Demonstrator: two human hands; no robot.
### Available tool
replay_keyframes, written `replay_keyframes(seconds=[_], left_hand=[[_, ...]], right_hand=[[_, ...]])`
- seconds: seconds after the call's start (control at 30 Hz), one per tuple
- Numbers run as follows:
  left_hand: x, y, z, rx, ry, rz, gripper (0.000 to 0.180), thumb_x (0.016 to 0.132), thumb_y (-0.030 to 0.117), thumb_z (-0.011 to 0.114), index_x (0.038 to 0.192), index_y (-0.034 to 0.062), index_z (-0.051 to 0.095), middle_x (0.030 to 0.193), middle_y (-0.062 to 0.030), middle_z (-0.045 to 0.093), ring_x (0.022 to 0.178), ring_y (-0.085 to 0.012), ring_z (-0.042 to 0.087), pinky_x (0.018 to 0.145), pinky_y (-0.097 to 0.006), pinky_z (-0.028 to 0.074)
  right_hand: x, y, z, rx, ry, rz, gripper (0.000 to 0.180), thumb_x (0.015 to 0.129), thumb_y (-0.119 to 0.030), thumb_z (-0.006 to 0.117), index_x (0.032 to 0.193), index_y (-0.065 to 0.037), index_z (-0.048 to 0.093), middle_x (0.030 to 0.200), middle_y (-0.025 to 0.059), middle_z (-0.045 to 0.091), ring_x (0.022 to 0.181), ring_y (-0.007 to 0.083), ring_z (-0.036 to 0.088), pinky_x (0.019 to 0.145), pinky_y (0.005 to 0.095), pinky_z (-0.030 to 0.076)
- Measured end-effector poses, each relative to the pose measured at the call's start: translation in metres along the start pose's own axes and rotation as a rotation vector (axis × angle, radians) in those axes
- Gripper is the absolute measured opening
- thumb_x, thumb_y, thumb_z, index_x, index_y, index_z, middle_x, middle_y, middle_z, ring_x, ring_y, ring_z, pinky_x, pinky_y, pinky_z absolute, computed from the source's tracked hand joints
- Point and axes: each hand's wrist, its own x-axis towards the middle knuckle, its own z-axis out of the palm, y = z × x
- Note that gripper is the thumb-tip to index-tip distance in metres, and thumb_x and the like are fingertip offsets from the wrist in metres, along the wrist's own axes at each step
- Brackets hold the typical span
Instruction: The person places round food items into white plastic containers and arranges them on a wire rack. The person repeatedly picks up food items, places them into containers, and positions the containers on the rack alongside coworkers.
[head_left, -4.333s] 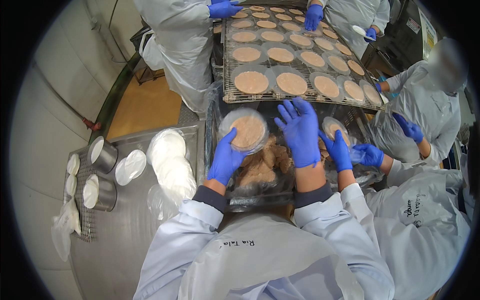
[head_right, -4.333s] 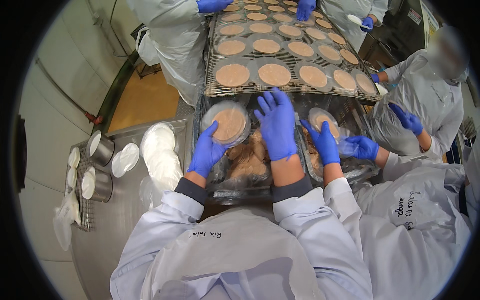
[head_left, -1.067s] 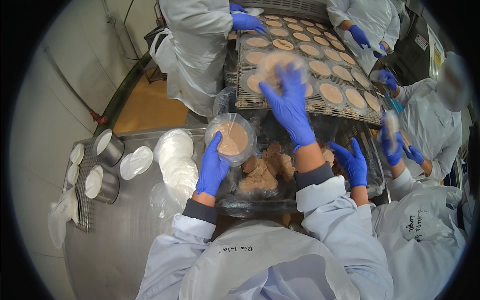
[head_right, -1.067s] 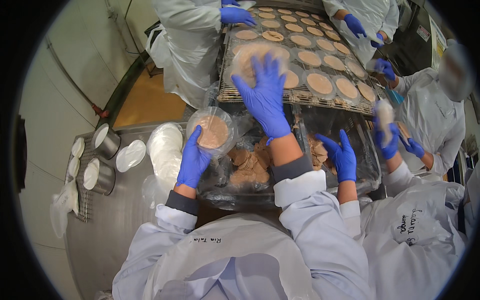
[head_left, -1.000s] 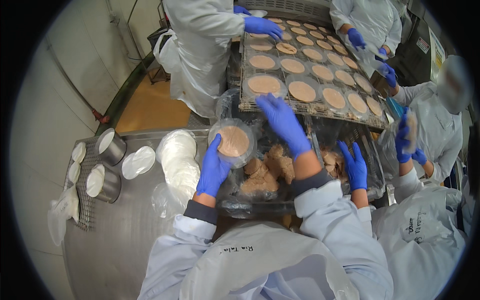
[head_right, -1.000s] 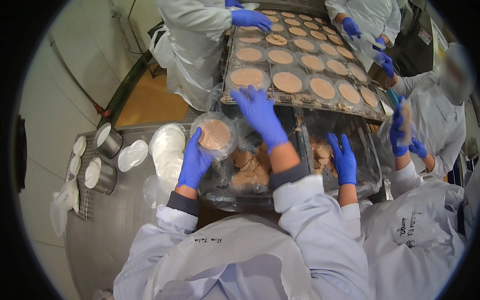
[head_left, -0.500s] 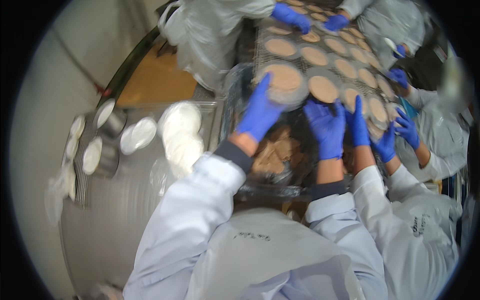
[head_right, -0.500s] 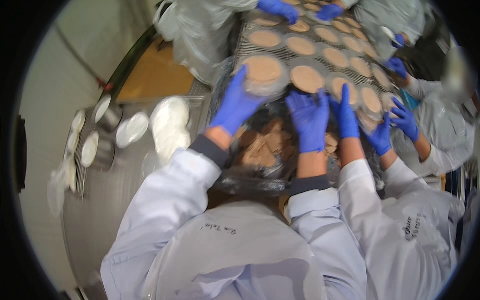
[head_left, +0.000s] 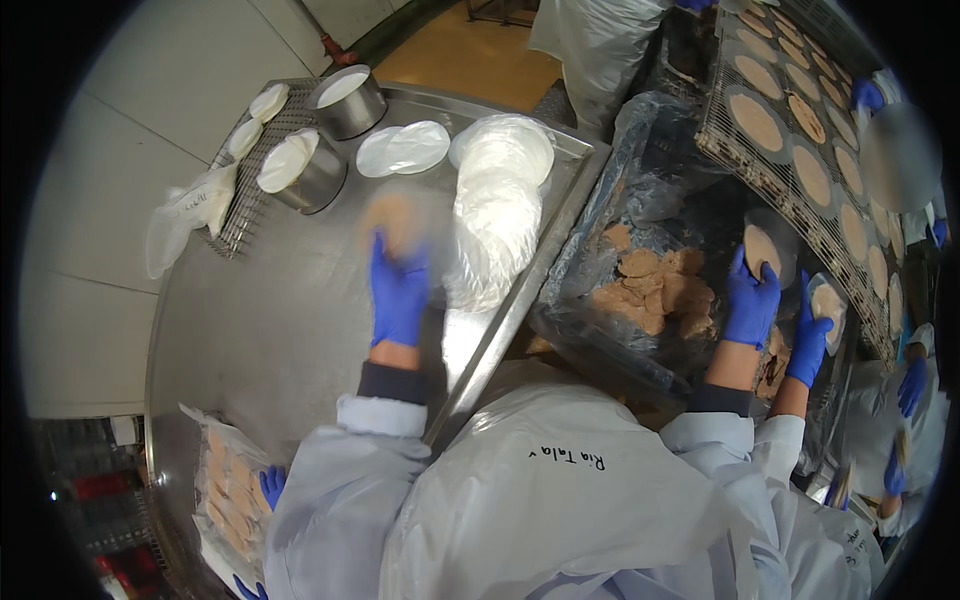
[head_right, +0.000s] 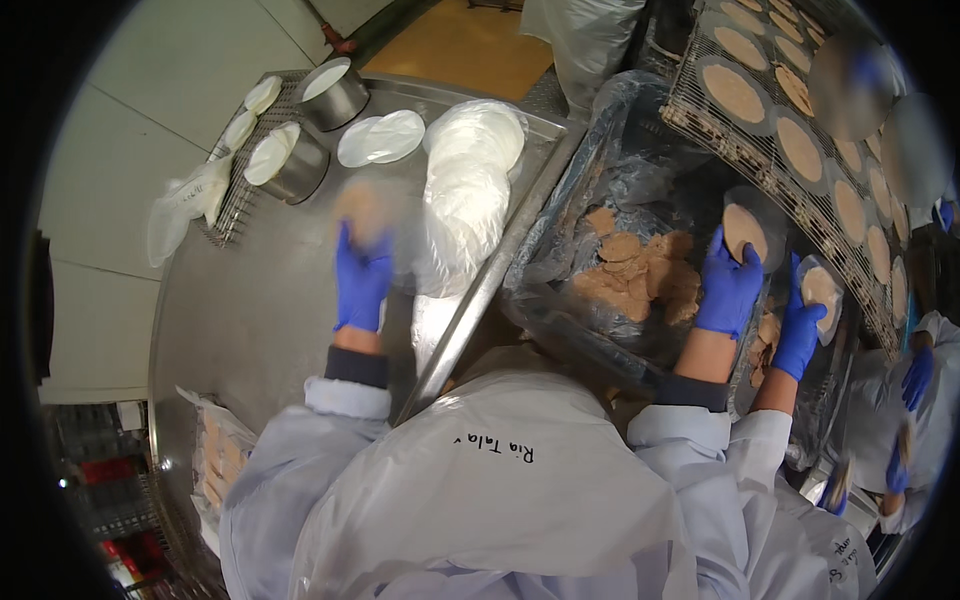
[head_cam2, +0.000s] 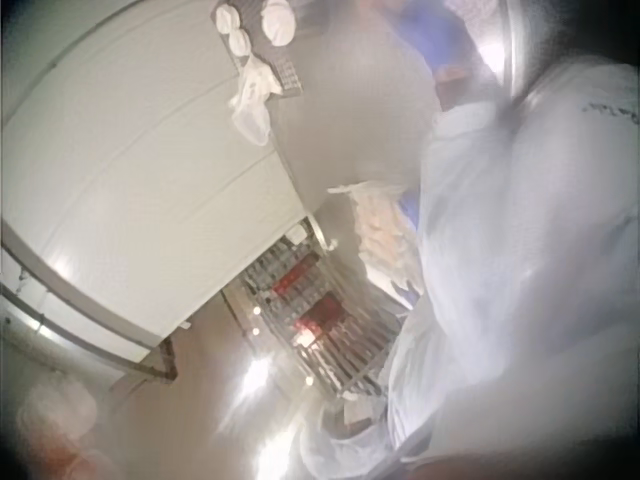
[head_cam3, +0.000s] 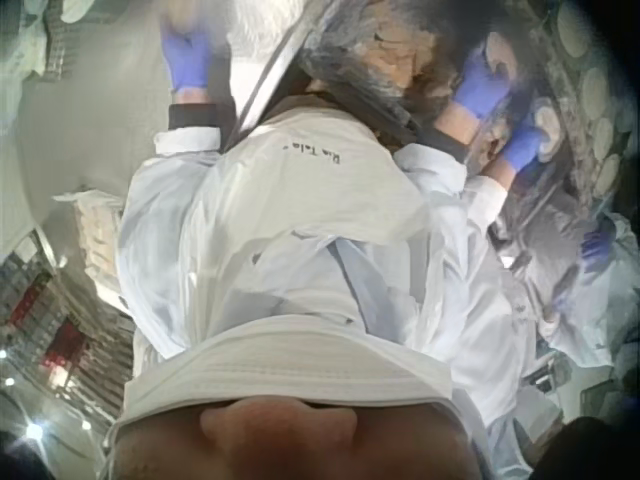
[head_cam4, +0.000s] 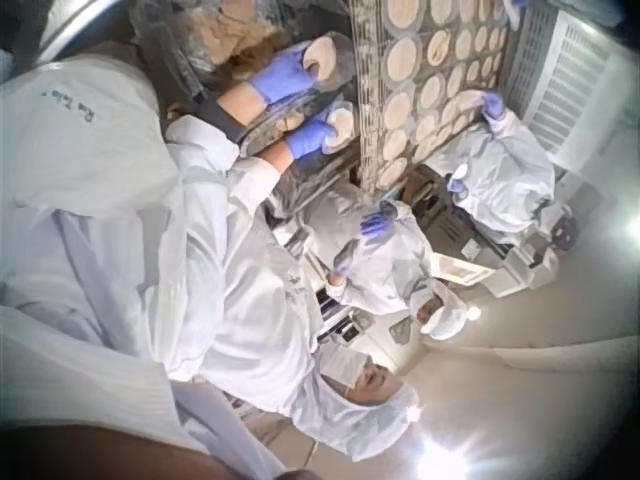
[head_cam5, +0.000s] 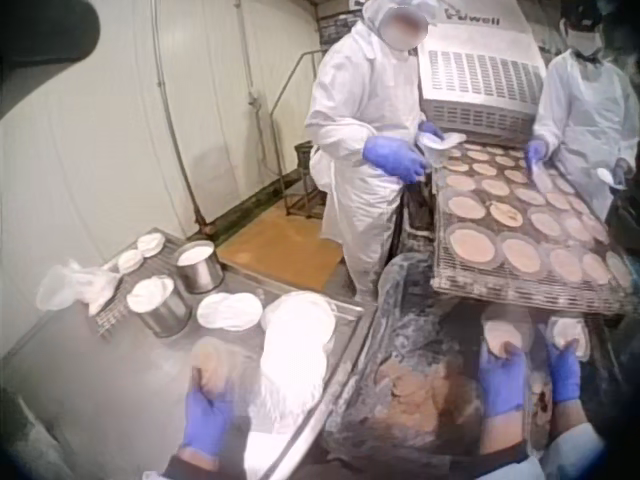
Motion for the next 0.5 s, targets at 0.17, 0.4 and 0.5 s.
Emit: replay_keyframes(seconds=[0.17, 0.4, 0.5], left_hand=[[0.005, -0.012, -0.032, 1.598, 0.103, 0.449, 0.028, 0.084, 0.017, 0.053, 0.104, -0.0014, 0.057, 0.103, -0.0135, 0.060, 0.100, -0.0253, 0.055, 0.088, -0.035, 0.042], [0.042, -0.021, -0.054, 2.028, 0.017, 0.689, 0.021, 0.085, 0.017, 0.047, 0.096, 0.0021, 0.059, 0.095, -0.0163, 0.060, 0.090, -0.0280, 0.057, 0.080, -0.036, 0.044], [0.078, -0.053, 0.002, 0.990, -0.024, 0.278, 0.022, 0.088, 0.018, 0.047, 0.103, 0.0044, 0.054, 0.096, -0.0084, 0.059, 0.089, -0.0150, 0.057, 0.075, -0.026, 0.045]], right_hand=[[-0.005, 0.064, 0.018, -0.088, 0.013, 0.141, 0.039, 0.085, -0.004, 0.040, 0.124, 0.000, 0.037, 0.126, 0.0179, 0.044, 0.117, 0.0332, 0.043, 0.095, 0.0487, 0.038], [-0.030, 0.055, 0.020, -0.132, -0.026, 0.261, 0.044, 0.083, -0.015, 0.048, 0.124, -0.002, 0.037, 0.122, 0.0166, 0.046, 0.116, 0.0325, 0.043, 0.095, 0.0466, 0.038], [-0.053, 0.030, 0.037, -0.124, -0.073, 0.141, 0.059, 0.080, -0.034, 0.057, 0.126, -0.005, 0.035, 0.127, 0.0138, 0.041, 0.117, 0.0313, 0.041, 0.097, 0.0469, 0.035]])
